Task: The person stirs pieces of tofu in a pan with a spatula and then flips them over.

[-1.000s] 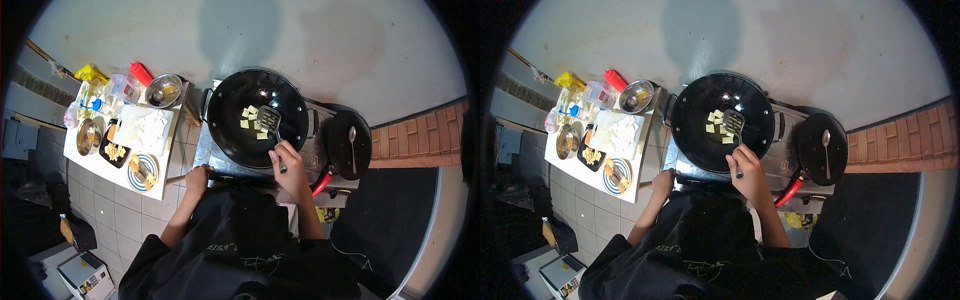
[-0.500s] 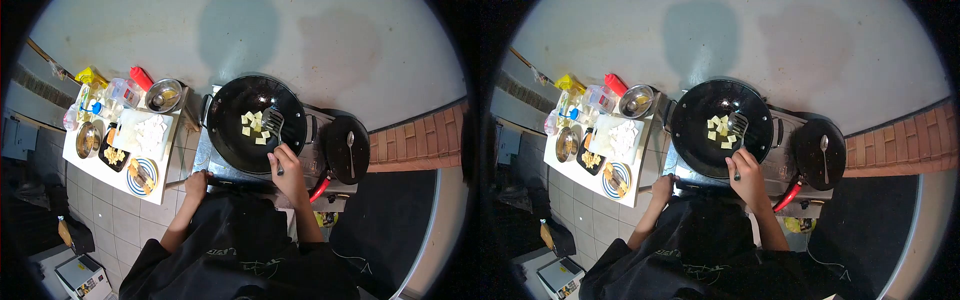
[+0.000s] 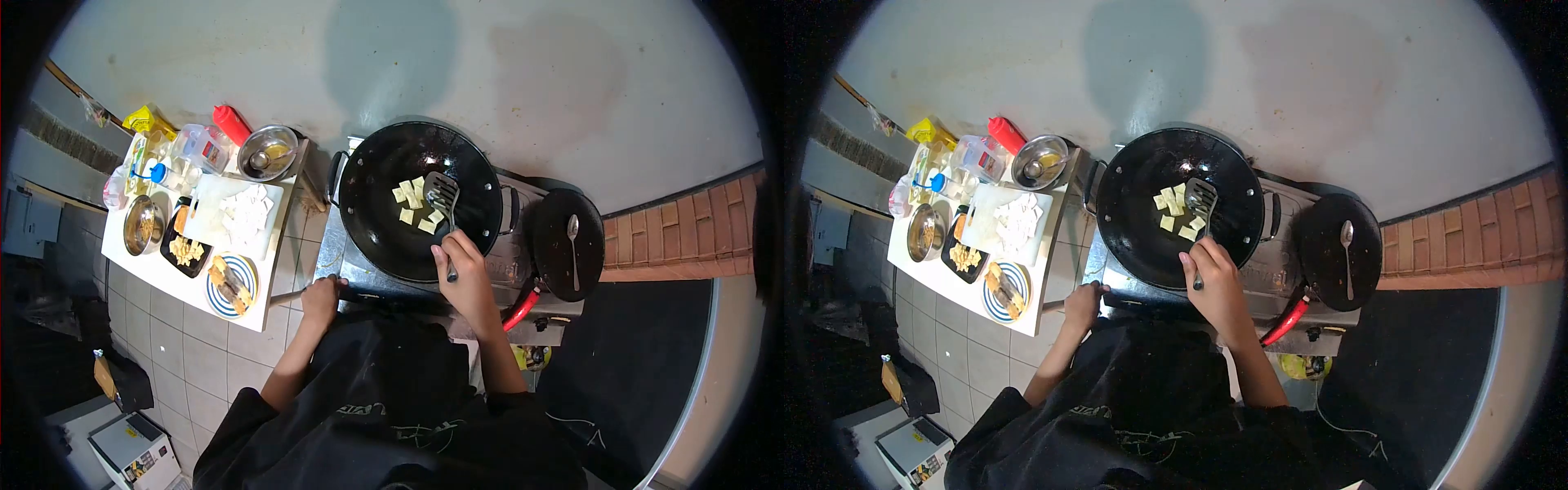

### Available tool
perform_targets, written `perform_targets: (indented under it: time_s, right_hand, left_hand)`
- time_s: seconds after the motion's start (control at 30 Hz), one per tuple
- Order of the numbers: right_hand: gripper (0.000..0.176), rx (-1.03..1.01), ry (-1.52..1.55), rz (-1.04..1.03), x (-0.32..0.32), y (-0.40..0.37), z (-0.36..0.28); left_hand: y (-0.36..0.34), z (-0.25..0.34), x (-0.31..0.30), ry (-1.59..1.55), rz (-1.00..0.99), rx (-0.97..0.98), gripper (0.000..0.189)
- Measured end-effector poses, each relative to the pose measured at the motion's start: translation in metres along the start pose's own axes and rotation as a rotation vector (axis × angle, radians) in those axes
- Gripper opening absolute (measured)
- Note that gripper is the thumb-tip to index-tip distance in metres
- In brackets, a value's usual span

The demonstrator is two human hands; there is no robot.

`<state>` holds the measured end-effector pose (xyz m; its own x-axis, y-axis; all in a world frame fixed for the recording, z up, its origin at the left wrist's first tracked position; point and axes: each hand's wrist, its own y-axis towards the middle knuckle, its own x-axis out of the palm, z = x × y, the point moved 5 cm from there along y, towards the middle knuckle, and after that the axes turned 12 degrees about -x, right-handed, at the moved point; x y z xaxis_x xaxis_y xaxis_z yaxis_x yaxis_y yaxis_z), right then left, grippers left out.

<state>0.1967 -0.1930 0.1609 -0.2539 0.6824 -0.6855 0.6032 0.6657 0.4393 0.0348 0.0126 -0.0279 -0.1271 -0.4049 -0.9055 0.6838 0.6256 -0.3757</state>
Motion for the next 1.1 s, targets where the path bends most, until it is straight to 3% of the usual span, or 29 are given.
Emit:
perform_targets:
  time_s: [0.83, 1.1]
  right_hand:
    - [0.014, -0.044, 0.11, -0.042, 0.01, 0.004, -0.004]
    - [0.01, -0.067, 0.131, 0.08, -0.003, -0.001, -0.011]
  left_hand:
    - [-0.001, -0.001, 0.0, -0.045, 0.037, 0.003, 0.039]
    - [0.002, -0.002, 0.001, -0.017, -0.002, -0.015, 0.039]
